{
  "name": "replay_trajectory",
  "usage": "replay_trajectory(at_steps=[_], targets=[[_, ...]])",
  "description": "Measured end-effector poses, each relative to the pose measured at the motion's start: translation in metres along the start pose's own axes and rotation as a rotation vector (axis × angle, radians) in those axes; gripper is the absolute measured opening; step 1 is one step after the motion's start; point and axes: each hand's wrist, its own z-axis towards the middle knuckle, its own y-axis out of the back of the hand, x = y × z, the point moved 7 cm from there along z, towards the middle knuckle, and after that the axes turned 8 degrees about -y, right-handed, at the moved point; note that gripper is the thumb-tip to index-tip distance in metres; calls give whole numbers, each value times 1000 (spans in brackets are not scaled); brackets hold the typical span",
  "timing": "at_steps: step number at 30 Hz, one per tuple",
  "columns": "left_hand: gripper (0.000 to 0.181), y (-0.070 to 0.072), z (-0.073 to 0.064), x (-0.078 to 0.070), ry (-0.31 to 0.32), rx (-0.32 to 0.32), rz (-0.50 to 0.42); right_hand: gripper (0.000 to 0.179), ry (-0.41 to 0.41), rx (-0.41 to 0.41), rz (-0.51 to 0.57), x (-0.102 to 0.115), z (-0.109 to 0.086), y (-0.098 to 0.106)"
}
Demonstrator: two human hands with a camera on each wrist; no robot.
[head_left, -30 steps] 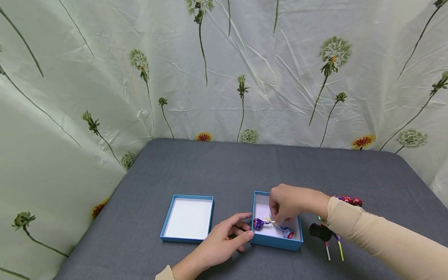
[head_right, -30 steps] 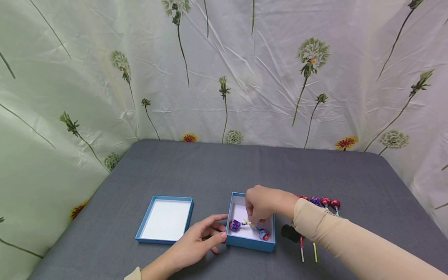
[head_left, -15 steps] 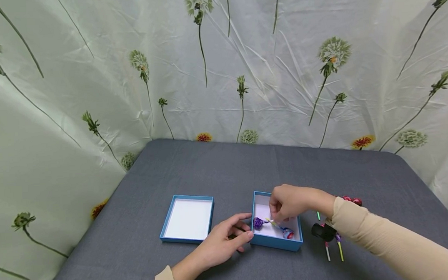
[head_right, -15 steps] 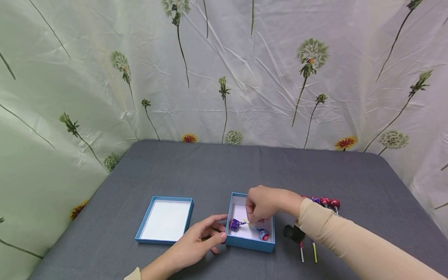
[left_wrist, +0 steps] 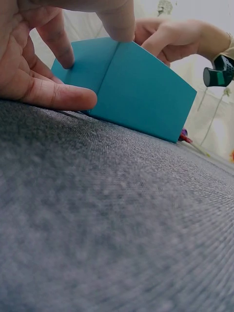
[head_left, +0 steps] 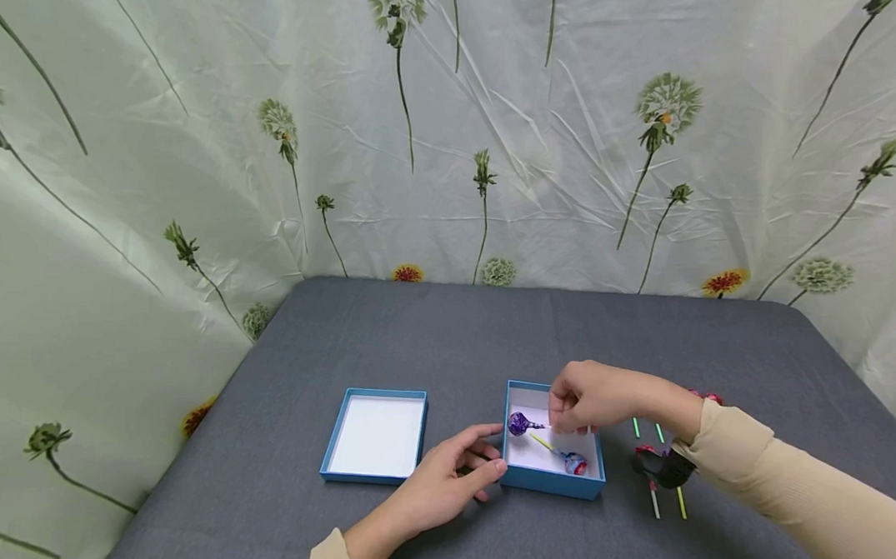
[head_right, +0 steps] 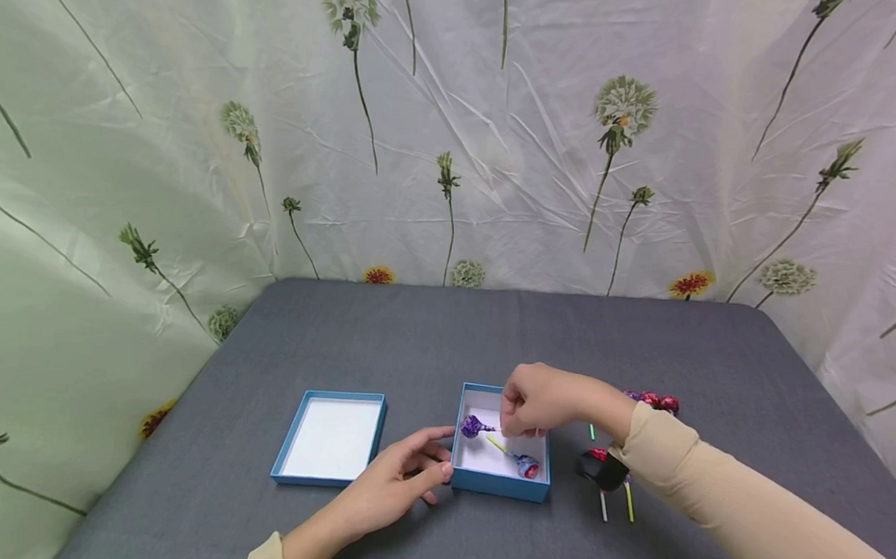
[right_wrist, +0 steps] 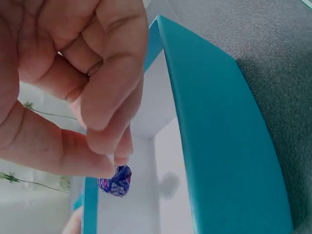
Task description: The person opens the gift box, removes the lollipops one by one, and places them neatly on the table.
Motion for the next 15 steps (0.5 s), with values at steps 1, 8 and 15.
replay_trajectory(at_steps=[1,8,15], targets=[[49,0,0,0,0,0,3,7,2,-5,14,-1,-2,1],[50,-1,1,1,11,2,7,13,30,-58,103,-11,-27,8],[50,-1,1,2,16,8,-4,16,36,-119,241,-34,-55,14]])
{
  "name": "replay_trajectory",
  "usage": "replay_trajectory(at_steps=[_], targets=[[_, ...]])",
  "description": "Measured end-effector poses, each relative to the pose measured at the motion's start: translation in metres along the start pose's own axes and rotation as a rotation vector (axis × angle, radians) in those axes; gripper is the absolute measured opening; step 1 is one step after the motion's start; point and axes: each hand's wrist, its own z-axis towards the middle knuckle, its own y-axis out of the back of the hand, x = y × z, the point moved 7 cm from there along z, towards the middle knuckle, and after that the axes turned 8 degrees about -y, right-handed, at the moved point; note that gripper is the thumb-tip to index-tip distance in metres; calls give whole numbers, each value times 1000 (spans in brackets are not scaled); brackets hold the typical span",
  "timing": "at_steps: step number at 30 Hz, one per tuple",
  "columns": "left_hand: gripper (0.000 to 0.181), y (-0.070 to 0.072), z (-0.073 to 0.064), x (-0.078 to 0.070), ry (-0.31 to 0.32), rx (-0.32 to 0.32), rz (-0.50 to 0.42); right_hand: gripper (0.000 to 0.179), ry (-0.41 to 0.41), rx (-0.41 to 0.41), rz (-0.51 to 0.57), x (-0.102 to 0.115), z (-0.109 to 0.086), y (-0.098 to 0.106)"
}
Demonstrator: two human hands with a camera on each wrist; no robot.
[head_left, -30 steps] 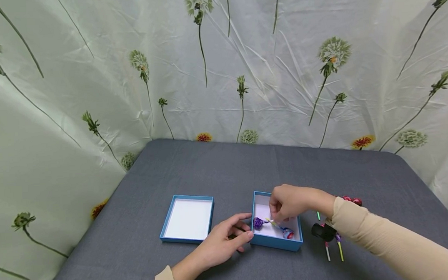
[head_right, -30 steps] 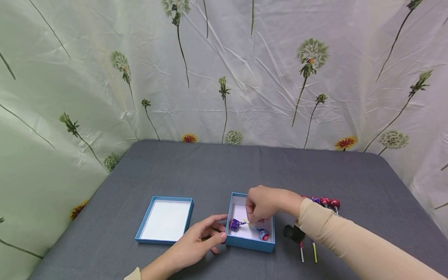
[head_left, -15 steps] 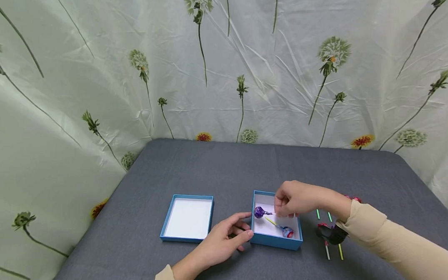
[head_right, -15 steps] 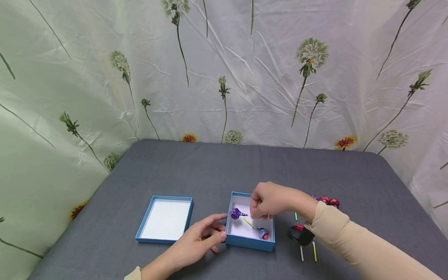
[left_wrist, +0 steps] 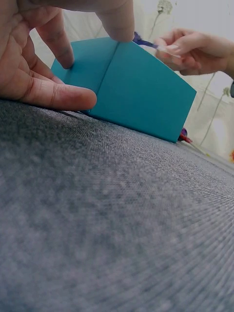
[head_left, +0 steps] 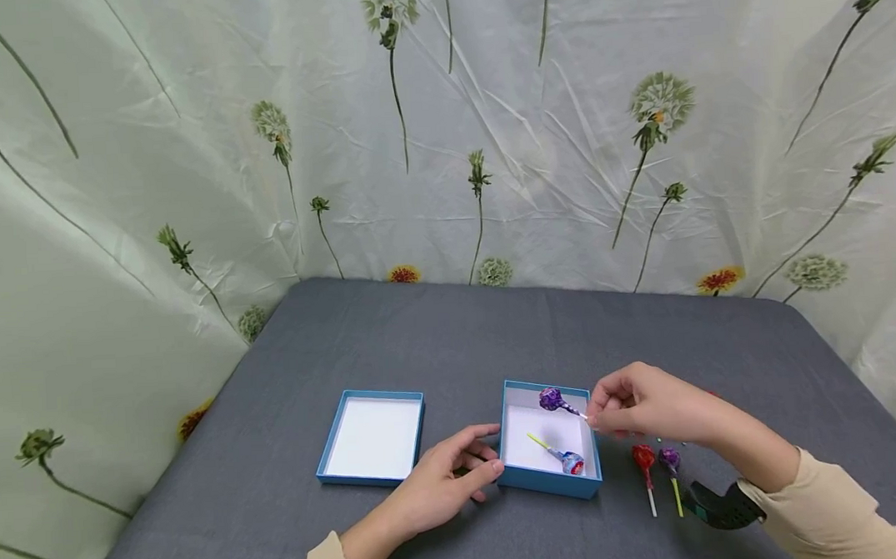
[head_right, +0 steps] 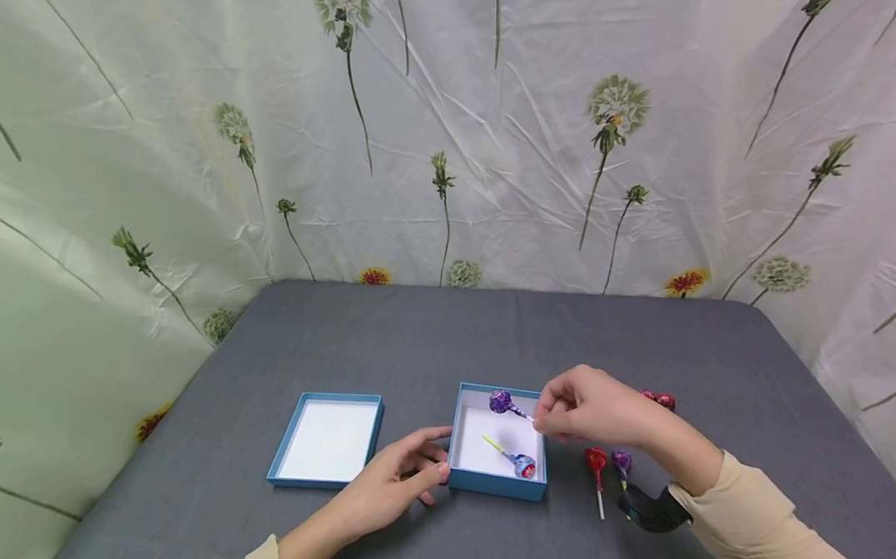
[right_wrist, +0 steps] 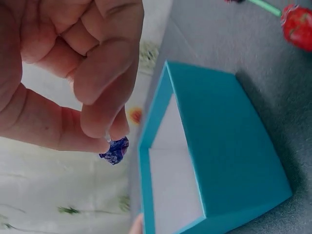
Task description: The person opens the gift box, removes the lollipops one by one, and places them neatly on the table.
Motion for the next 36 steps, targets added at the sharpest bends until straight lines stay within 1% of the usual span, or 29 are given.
replay_trajectory(at_steps=[3,8,10,15,17,21,25,27,33,36], targets=[[51,0,0,0,-7,3,-6,15,-3,-43,46,-12,-13,7],[51,-1,-1,0,-12,4,-10,20,-26,-110,88,-33,-37,19],[51,-1,-1,-1,-12,6,-13,22,-46,-120,106,-42,-45,21],[51,-1,0,-2,-9,4,-6,23,-57,-142,147,-63,-62,21],[51,-1,0,-2,-5,0,-2,24,-56,-154,158,-69,-67,20],[51,-1,0,-2,5,-7,-1,26,-88,-173,184,-81,-75,18],[51,-2,1,-2,-3,-5,1,27,-115,-217,185,-94,-86,16],[51,-2,1,-3,-8,-3,2,28,-144,-226,194,-99,-91,14],[52,0,1,-6,-13,-6,7,33,-237,-214,245,-115,-98,8],[52,-1,1,-6,-14,-4,4,35,-258,-208,288,-126,-99,3]])
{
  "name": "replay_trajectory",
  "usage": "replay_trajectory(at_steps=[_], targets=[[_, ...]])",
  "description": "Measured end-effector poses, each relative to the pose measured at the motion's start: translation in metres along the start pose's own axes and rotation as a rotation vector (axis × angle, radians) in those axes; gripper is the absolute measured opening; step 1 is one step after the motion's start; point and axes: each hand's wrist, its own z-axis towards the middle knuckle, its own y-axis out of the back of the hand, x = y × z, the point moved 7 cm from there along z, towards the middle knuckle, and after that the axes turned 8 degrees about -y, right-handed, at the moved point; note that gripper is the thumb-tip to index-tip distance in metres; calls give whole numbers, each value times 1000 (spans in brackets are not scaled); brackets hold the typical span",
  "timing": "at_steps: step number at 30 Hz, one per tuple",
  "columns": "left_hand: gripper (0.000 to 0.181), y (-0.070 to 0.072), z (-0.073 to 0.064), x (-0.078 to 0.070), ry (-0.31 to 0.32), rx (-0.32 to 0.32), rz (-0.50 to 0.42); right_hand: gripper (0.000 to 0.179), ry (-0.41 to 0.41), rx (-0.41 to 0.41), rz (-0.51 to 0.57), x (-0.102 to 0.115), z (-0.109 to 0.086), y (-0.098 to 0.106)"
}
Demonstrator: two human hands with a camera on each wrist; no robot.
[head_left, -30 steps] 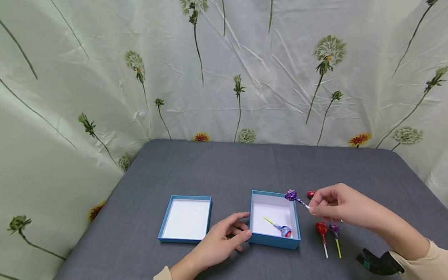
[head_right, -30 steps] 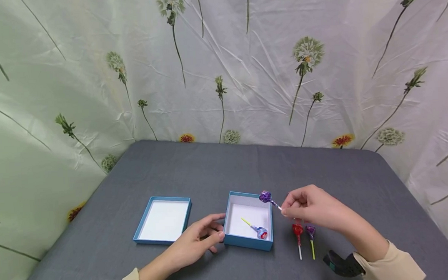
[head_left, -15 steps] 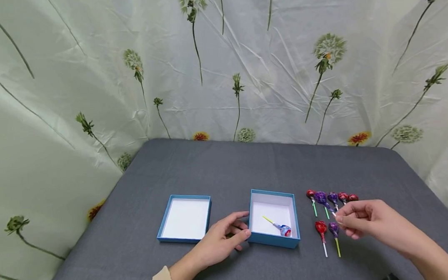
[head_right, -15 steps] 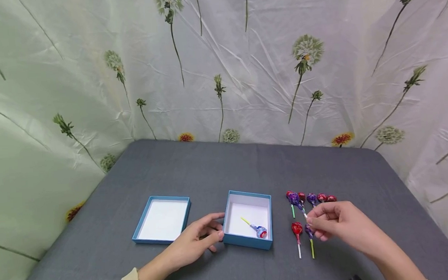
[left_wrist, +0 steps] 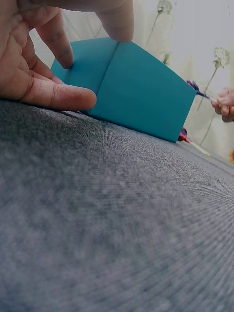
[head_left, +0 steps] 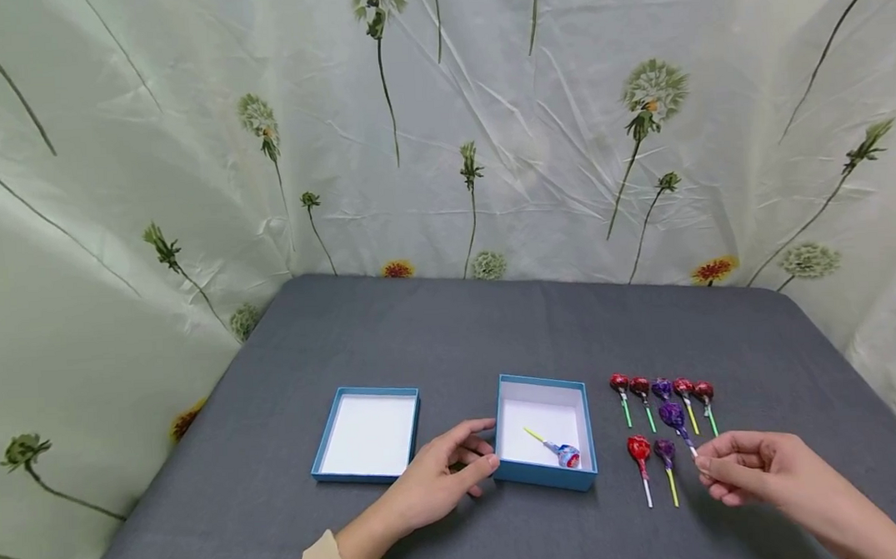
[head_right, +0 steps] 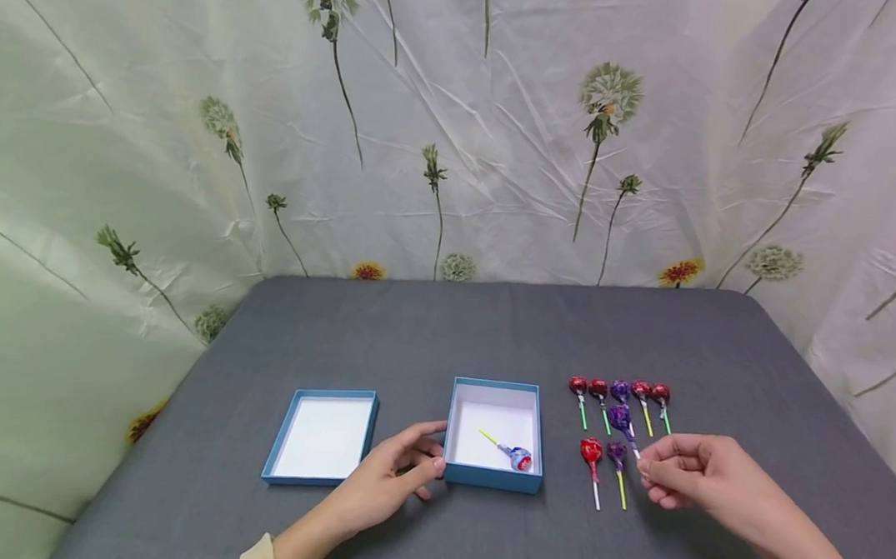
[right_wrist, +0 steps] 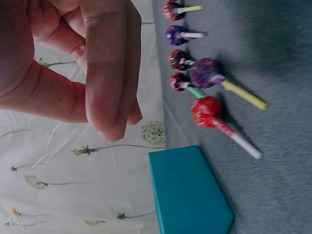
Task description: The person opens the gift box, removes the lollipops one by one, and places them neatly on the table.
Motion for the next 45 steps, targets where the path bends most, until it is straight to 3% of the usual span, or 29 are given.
replay_trajectory(at_steps=[13,24,31,38,45], targets=[[52,-2,3,1,-12,3,3,39,-133,-39,53,-25,1,-1],[52,0,1,3,1,-2,4,35,-177,-53,81,-45,9,-4],[52,2,1,3,2,-9,23,38,-85,-30,58,-47,12,-4],[52,2,1,4,2,-5,20,34,-178,-52,59,-55,14,-7],[52,1,1,3,0,-2,21,32,-222,-54,76,-61,15,-9]])
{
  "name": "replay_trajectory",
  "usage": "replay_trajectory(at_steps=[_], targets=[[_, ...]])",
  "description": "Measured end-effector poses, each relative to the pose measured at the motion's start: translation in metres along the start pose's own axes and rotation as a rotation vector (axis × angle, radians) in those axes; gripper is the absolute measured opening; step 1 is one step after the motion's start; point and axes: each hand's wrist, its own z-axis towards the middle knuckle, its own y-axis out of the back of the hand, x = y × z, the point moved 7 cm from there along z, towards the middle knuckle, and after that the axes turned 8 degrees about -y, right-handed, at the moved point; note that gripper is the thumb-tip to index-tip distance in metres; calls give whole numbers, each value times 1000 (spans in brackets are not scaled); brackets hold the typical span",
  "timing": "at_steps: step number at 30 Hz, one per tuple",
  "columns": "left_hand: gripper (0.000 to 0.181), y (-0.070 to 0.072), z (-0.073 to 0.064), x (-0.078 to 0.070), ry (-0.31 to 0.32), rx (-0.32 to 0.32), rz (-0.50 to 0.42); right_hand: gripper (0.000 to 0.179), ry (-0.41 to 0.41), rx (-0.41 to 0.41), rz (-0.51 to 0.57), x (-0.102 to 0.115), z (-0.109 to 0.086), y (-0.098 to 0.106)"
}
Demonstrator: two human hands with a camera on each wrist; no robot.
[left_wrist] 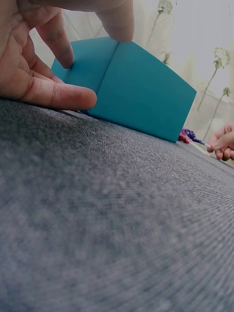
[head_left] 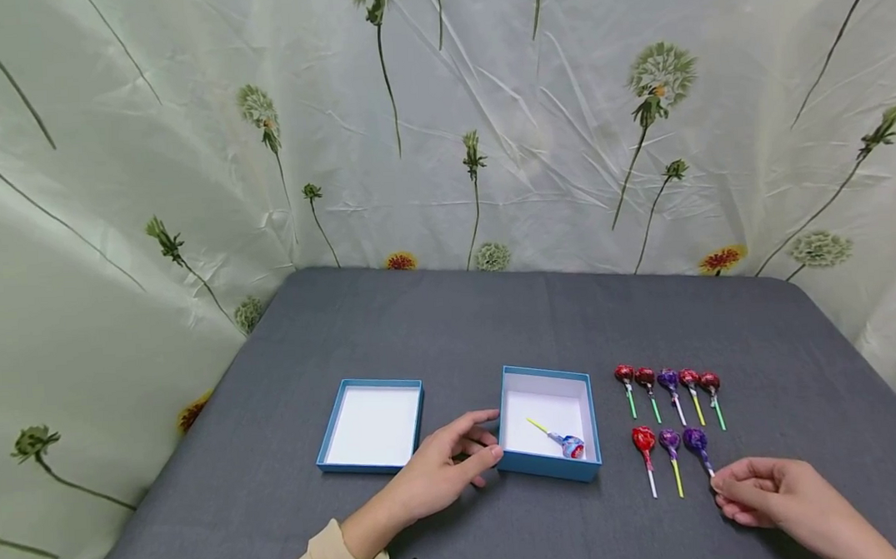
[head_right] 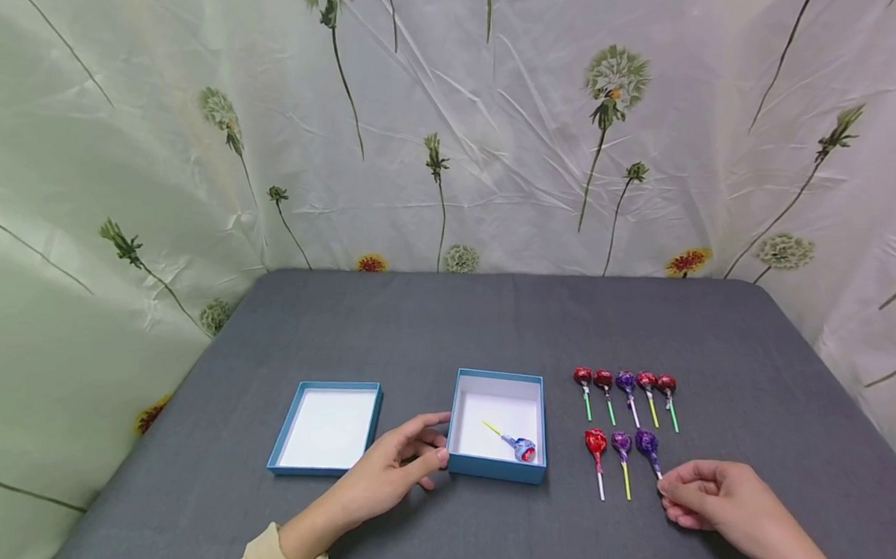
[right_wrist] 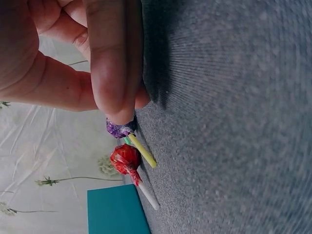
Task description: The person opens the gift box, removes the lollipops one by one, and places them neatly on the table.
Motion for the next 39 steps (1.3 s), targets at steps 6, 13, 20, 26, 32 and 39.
replay_trajectory(at_steps=[6,13,20,26,32,39], targets=[[52,0,0,-2,-5,1,-8,31,-2,27,-15,2,-2,-5],[51,0,-1,-3,1,-4,-5,31,-18,27,-72,5,-5,-11],[51,0,-2,-2,3,-5,-8,31,-26,12,-118,5,-4,-11],[51,-1,-1,1,4,-2,-17,30,-37,13,-123,3,-2,-11],[51,-1,-1,2,13,3,-15,29,-53,-6,-127,1,-1,-11],[51,0,-1,1,14,2,-15,29,-40,-4,-142,3,-1,-12]])
